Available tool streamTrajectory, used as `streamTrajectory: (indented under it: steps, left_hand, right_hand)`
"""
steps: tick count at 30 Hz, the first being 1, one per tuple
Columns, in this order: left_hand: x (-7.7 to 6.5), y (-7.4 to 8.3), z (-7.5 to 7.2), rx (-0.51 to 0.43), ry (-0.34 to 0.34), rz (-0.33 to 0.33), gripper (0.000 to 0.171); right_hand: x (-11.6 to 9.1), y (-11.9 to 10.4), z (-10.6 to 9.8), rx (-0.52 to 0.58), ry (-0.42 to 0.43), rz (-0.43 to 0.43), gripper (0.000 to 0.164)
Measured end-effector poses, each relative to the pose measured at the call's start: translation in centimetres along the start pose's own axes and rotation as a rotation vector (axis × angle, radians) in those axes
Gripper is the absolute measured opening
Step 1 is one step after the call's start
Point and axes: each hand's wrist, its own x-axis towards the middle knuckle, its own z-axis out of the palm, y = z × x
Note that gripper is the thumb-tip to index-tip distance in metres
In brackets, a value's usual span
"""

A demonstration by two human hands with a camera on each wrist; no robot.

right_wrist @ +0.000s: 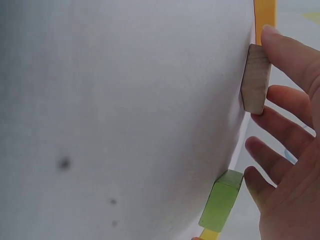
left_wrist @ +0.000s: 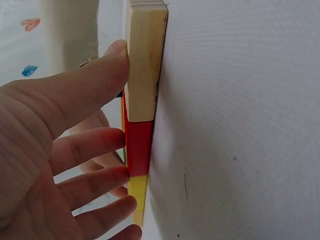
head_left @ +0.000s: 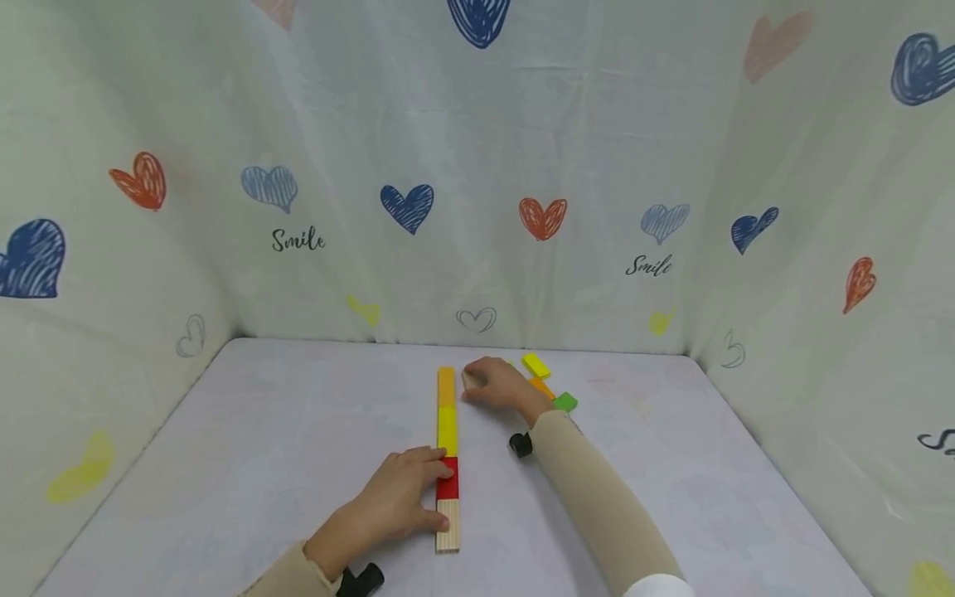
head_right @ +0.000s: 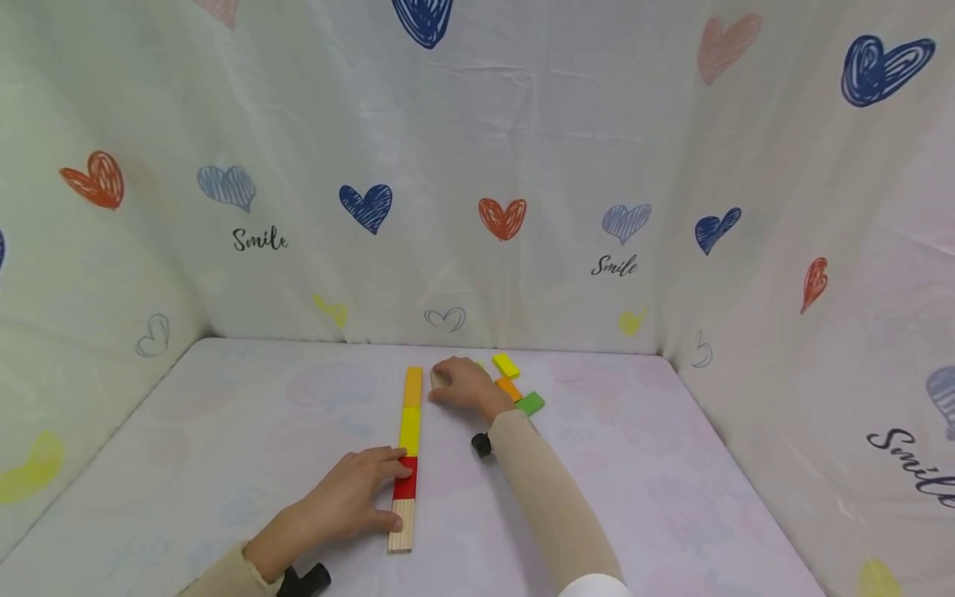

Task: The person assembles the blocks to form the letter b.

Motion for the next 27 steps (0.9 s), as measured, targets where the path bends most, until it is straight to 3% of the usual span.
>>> streamTrajectory:
  steps: [14, 27]
  left_hand:
    - [-0.3, 0.1, -0.1, 0.010, 0.006, 0.000, 0.057]
    - [-0.2, 0.1, -0.1, 0.012, -0.008, -0.004, 0.059]
  right_hand:
    - [-1.0, -0.1, 0.4, -0.009, -0.018, 0.005, 0.056]
    - [-2.5, 0.0, 0.1, 0.013, -0.083, -0.093, 0.051]
